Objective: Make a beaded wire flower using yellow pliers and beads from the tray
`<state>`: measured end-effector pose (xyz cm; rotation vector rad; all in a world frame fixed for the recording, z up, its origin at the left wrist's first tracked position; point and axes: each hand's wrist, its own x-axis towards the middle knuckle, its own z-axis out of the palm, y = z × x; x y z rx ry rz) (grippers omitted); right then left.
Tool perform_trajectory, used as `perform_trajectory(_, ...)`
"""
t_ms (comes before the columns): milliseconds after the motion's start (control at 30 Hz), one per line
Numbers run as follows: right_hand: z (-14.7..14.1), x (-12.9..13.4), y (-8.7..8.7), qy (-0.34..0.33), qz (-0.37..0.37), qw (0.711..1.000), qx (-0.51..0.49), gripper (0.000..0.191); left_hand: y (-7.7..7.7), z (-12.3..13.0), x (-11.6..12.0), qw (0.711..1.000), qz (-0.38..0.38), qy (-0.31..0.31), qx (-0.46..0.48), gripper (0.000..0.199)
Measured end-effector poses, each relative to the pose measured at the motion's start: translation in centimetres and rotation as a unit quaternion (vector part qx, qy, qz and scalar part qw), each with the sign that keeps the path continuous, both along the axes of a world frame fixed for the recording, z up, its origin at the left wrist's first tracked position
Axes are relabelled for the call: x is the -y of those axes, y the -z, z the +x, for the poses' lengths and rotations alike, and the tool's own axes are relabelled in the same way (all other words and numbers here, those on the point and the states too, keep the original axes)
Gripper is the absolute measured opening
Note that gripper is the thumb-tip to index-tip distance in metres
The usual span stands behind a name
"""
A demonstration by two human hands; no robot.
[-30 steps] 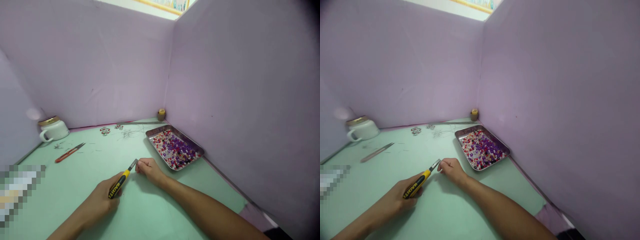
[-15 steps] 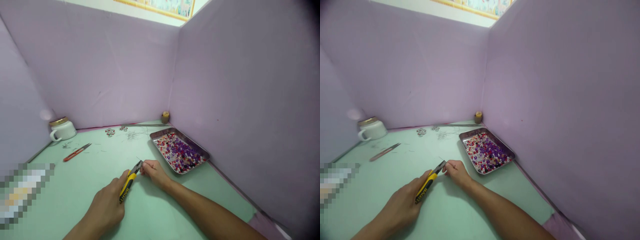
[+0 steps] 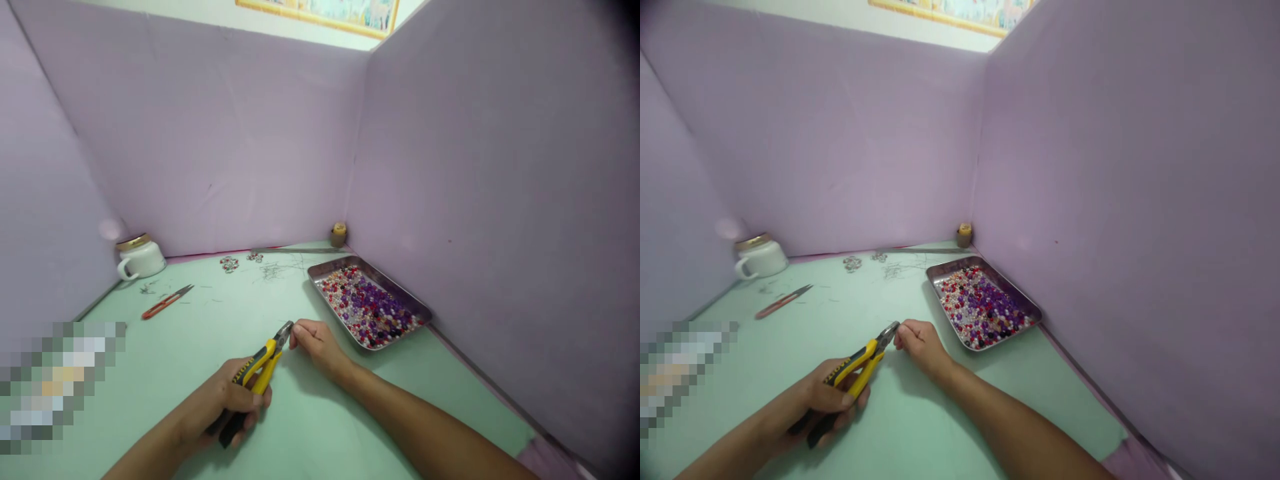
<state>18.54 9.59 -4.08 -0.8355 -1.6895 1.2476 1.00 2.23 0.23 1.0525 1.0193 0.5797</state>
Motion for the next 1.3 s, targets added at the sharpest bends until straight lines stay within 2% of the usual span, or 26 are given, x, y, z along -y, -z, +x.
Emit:
perform_trajectory(133,-0.1,0.0,0.3,0.005,-0.015,1.0,0.001,0.031,-0.9,0.3,0.0,0.995,0.03,0.012,-0.091,0.013)
perform_trajectory(200,-0.1,-0.1,0.5,0.007,-0.015,1.0,0.014,0.031,-1.7,0.7,0.2,0.981,0.11,0.012,-0.159,0.017)
perform_trajectory(267,-0.1,-0.1,0.7,0.008,-0.012,1.0,0.024,0.031,-2.3,1.0,0.4,0.955,0.205,0.005,-0.215,0.026)
perform_trajectory(333,-0.1,-0.1,0.9,0.008,-0.011,1.0,0.027,0.032,-2.3,1.2,0.7,0.929,0.266,-0.004,-0.259,0.037)
perform_trajectory(400,-0.1,-0.1,0.9,0.007,-0.015,1.0,0.023,0.032,-1.6,1.2,0.9,0.906,0.286,-0.015,-0.311,0.043)
perform_trajectory(567,-0.2,-0.1,0.9,0.003,-0.026,1.0,0.009,0.032,1.2,0.9,1.1,0.831,0.314,-0.023,-0.459,0.063)
perform_trajectory(667,-0.2,-0.2,1.1,0.003,-0.027,1.0,0.001,0.034,1.9,0.8,1.1,0.812,0.313,-0.016,-0.492,0.067)
perform_trajectory(767,-0.2,-0.2,1.3,0.003,-0.027,1.0,-0.004,0.035,1.2,0.9,1.1,0.828,0.322,-0.024,-0.459,0.062)
perform_trajectory(867,-0.1,-0.1,1.1,-0.001,-0.025,1.0,-0.001,0.035,-0.4,1.0,0.9,0.886,0.304,-0.015,-0.35,0.045)
perform_trajectory(967,-0.1,0.0,0.7,-0.001,-0.021,1.0,0.003,0.035,-1.2,0.9,0.7,0.953,0.205,0.014,-0.223,0.017)
perform_trajectory(1033,-0.1,0.1,0.4,0.0,-0.016,1.0,0.003,0.034,-1.0,0.8,0.6,0.98,0.125,0.013,-0.156,0.009)
perform_trajectory(1100,-0.1,0.1,0.2,0.001,-0.008,1.0,0.007,0.034,-0.4,0.6,0.5,0.995,0.06,0.001,-0.086,0.01)
perform_trajectory(1200,-0.1,0.0,0.2,0.001,0.002,1.0,0.013,0.034,0.6,0.4,0.4,1.0,0.002,-0.015,0.01,0.015)
perform_trajectory(1300,-0.2,-0.1,0.5,0.003,-0.005,1.0,0.012,0.034,0.7,0.4,0.3,1.0,-0.001,-0.01,0.011,0.015)
